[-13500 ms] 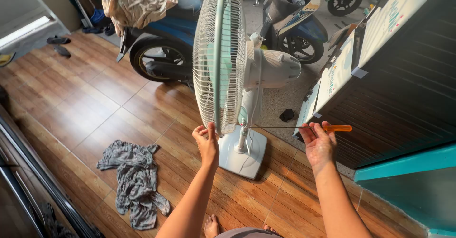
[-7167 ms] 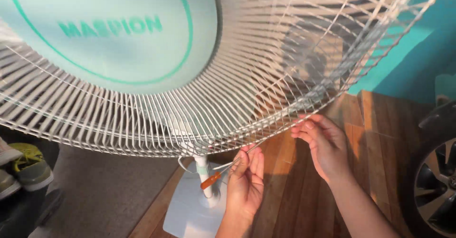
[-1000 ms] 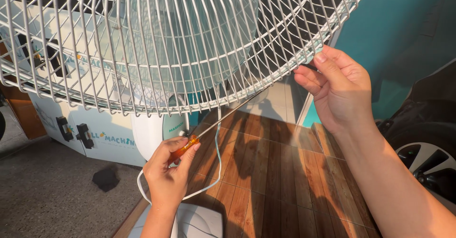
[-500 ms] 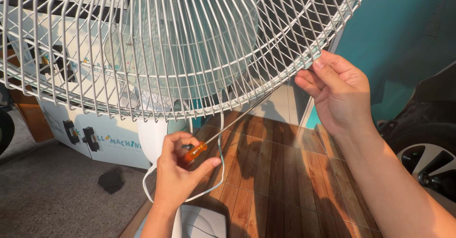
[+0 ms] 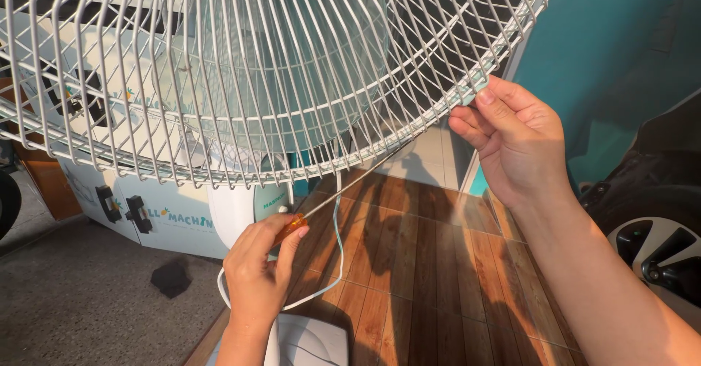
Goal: The person uses a screwdriver to loosen screws on the front grille of a standing electric fan, then removes the grille and the fan blades. The person places the removed parts on a nearby scooter seat.
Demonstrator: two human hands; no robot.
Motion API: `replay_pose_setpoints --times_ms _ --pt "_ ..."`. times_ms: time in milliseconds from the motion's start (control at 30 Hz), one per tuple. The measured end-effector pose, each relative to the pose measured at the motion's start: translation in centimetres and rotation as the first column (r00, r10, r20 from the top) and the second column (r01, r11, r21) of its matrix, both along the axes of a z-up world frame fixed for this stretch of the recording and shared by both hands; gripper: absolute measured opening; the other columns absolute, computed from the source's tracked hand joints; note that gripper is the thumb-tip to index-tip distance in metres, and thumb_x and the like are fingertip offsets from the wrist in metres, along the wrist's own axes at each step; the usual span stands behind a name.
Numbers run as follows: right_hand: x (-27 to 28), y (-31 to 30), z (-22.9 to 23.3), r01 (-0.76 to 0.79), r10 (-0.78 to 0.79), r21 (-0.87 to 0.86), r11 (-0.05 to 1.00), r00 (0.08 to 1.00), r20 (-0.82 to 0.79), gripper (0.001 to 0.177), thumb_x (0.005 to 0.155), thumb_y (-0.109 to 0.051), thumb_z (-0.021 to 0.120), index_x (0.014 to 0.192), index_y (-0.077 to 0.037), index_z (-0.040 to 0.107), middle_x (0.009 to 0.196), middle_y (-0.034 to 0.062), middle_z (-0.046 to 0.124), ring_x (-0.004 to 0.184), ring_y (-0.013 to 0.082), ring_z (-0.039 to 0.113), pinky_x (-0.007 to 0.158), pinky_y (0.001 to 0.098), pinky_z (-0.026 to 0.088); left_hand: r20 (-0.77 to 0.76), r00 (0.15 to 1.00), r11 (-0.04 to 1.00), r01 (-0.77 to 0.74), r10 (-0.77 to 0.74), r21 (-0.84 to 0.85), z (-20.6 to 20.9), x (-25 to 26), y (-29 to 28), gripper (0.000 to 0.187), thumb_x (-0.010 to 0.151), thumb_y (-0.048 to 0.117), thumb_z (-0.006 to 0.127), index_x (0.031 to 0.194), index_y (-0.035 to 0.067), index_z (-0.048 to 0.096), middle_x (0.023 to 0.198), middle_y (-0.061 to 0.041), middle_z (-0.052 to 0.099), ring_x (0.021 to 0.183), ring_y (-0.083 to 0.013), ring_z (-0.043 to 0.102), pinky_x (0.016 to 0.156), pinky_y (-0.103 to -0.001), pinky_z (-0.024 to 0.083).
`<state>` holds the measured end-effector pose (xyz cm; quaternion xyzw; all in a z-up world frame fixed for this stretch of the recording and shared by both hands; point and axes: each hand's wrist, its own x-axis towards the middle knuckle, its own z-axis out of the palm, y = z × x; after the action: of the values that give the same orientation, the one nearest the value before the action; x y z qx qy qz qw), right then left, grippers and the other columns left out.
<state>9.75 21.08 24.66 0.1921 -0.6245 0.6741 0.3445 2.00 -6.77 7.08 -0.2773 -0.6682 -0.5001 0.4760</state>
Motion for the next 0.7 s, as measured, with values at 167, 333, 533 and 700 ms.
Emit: replay_pose_setpoints --times_ms 167,333,533,700 --pt "-0.1 -0.1 0.2 0.002 -0.002 -0.018 1.0 1.0 0.005 0.025 0.108 -0.009 0.058 0.128 0.004 0.064 0.115 0.0109 0.073 0.098 0.016 0.073 0.089 0.0298 0.062 0.377 0.891 0.964 0.265 -0.255 0.025 -1.3 -0.9 0.3 0.017 0.093 0.015 0.073 0.104 0.003 0.076 0.075 -0.008 0.07 0.062 -0.0161 0.061 0.056 -0.029 0.049" --pt "-0.1 -0.1 0.2 -0.005 0.006 -0.026 1.0 1.0 0.015 0.025 0.108 -0.009 0.057 0.128 0.004 0.064 0.114 0.0113 0.073 0.097 0.0159 0.073 0.089 0.0298 0.062 0.512 0.599 0.784 0.533 -0.616 0.319 -2.5 -1.8 1.1 0.023 0.09 0.009 0.078 0.11 0.003 0.07 0.077 -0.006 0.058 0.067 -0.0091 0.05 0.057 -0.026 0.042" --pt "0.0 -0.1 0.4 0.031 -0.03 -0.029 0.999 0.999 0.036 0.025 0.107 -0.009 0.058 0.127 0.003 0.065 0.113 0.0108 0.074 0.096 0.0153 0.073 0.088 0.03 0.062 0.209 0.866 0.881 0.403 -0.455 0.25 -0.8 -0.8 0.6 0.025 0.083 0.004 0.081 0.091 0.001 0.057 0.093 -0.005 0.07 0.081 -0.0086 0.067 0.067 -0.023 0.056" --pt "0.0 -0.1 0.4 0.05 -0.048 -0.035 0.998 0.998 0.049 0.024 0.105 -0.01 0.059 0.125 0.002 0.065 0.111 0.0105 0.073 0.096 0.0171 0.074 0.089 0.032 0.063 -0.102 0.995 0.998 0.01 -0.016 -0.061 0.4 0.4 -0.3 0.017 0.086 0.015 0.075 0.091 0.003 0.065 0.092 -0.01 0.073 0.078 -0.0251 0.065 0.067 -0.034 0.052"
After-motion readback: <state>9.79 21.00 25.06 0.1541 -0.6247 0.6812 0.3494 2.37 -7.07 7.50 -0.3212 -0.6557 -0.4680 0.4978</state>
